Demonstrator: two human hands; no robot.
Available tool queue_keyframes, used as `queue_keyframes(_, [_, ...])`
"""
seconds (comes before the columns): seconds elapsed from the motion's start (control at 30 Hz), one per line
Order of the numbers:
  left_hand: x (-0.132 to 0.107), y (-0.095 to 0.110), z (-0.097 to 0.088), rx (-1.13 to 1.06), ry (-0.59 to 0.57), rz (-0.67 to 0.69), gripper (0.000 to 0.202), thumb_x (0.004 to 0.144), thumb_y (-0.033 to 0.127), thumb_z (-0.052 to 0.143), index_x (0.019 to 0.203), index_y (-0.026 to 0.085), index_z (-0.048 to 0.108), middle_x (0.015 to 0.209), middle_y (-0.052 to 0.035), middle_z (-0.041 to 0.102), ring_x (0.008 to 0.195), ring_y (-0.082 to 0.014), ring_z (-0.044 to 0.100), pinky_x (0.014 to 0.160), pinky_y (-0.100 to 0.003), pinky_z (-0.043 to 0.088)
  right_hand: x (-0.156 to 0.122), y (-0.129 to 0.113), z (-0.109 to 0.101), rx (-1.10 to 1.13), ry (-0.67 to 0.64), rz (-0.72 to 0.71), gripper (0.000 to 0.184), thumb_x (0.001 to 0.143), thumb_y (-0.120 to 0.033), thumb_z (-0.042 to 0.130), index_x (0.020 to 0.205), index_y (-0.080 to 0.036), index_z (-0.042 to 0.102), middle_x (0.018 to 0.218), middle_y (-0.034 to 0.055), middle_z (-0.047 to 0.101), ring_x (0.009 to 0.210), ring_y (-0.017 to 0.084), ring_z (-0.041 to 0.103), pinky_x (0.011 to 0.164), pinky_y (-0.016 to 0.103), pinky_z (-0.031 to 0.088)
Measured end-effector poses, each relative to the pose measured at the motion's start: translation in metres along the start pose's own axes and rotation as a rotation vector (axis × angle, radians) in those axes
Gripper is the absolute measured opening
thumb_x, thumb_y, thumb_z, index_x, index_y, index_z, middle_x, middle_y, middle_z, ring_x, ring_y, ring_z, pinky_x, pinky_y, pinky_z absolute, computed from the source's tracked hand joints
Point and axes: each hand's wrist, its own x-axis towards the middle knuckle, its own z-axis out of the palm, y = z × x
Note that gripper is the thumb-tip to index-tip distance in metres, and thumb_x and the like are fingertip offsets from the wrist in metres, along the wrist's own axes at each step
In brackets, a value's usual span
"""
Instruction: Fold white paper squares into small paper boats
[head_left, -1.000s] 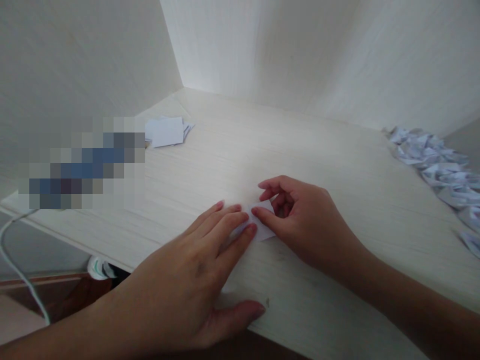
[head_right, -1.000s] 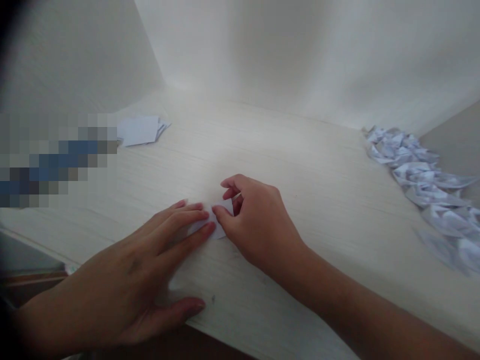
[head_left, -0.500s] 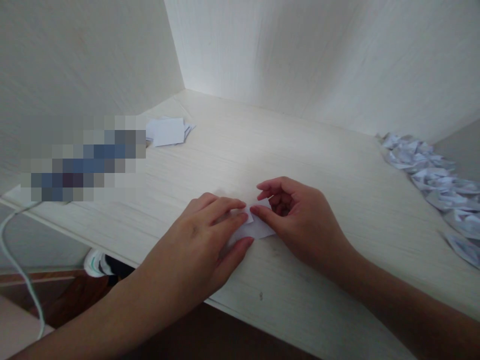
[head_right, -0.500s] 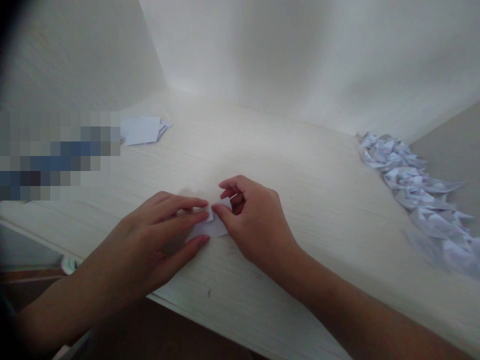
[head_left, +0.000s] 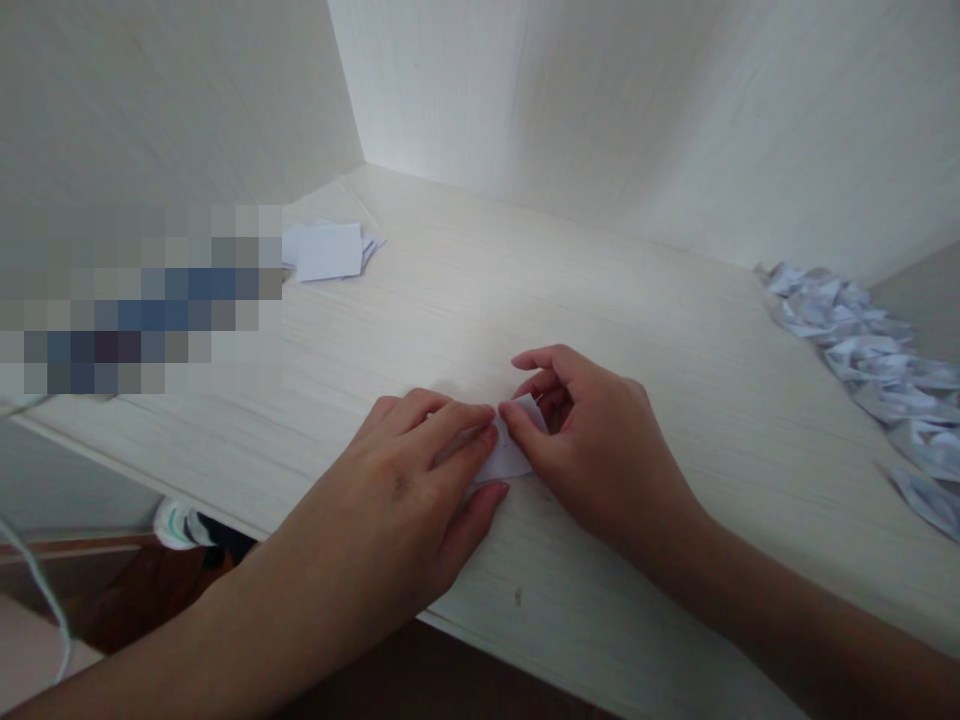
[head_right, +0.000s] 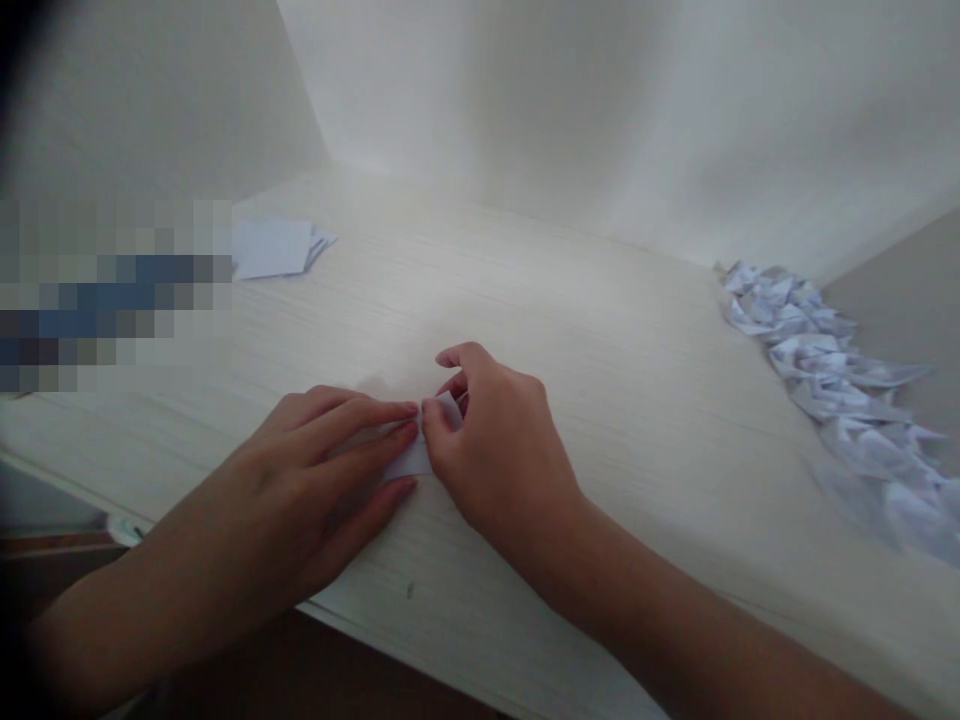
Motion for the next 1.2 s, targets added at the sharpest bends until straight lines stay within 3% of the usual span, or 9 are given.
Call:
queue_keyframes(0.23, [0.000, 0.000, -0.001, -0.006, -0.016, -0.034, 0.020, 0.105, 0.023, 0.057, 0.117, 0.016, 0.071, 0.126, -0.0120, 0.074, 0.114, -0.0342, 0.064, 0.098, -0.061, 0.057, -0.008, 0.013, -0.009, -0.120, 0.026, -0.386, 0.014, 0.094, -0.012, 0.068, 0.105, -0.019, 0.073, 0.091, 0.0056, 0.083, 0.081, 0.021, 0.078, 0.076, 0.034, 0.061])
queue_keyframes(0.37, [-0.001, -0.001, 0.000, -0.029, -0.007, -0.043, 0.019, 0.104, 0.022, 0.058, 0.116, 0.018, 0.072, 0.128, -0.0095, 0.074, 0.115, -0.0335, 0.064, 0.099, -0.062, 0.056, -0.003, 0.024, -0.017, 0.022, -0.140, -0.536, 0.011, 0.095, -0.013, 0.070, 0.098, -0.021, 0.076, 0.096, 0.0047, 0.084, 0.087, 0.020, 0.079, 0.078, 0.034, 0.064])
queue_keyframes(0.57, [-0.001, -0.003, -0.001, -0.036, 0.034, -0.040, 0.020, 0.105, 0.023, 0.058, 0.116, 0.016, 0.073, 0.128, -0.0097, 0.076, 0.117, -0.0326, 0.065, 0.100, -0.060, 0.056, 0.004, 0.027, -0.022, 0.206, -0.253, -0.508, 0.021, 0.092, -0.011, 0.069, 0.101, -0.025, 0.082, 0.110, 0.0062, 0.084, 0.093, 0.019, 0.080, 0.079, 0.031, 0.066])
queue_keyframes(0.73, [-0.002, -0.006, -0.003, 0.005, 0.051, -0.014, 0.026, 0.106, 0.025, 0.058, 0.124, 0.014, 0.073, 0.127, -0.0105, 0.078, 0.117, -0.0324, 0.068, 0.098, -0.058, 0.058, 0.004, 0.027, -0.024, 0.091, -0.269, -0.593, 0.026, 0.095, -0.013, 0.063, 0.105, -0.027, 0.082, 0.114, 0.0087, 0.081, 0.095, 0.022, 0.078, 0.077, 0.036, 0.066])
queue_keyframes(0.97, [-0.003, -0.009, -0.005, 0.023, 0.067, 0.019, 0.024, 0.105, 0.023, 0.060, 0.120, 0.014, 0.076, 0.125, -0.0102, 0.080, 0.116, -0.0322, 0.070, 0.098, -0.056, 0.059, 0.005, 0.030, -0.024, -0.098, -0.251, -0.760, 0.017, 0.101, -0.019, 0.064, 0.100, -0.022, 0.080, 0.110, 0.0101, 0.080, 0.092, 0.023, 0.074, 0.080, 0.037, 0.064])
queue_keyframes(1.2, [-0.003, -0.009, -0.005, 0.008, 0.084, 0.025, 0.024, 0.104, 0.022, 0.061, 0.120, 0.016, 0.077, 0.124, -0.0092, 0.081, 0.115, -0.0330, 0.071, 0.097, -0.057, 0.060, 0.000, 0.023, -0.017, -0.008, -0.204, -0.627, 0.014, 0.101, -0.017, 0.065, 0.101, -0.022, 0.078, 0.103, 0.0066, 0.083, 0.092, 0.021, 0.075, 0.082, 0.035, 0.063])
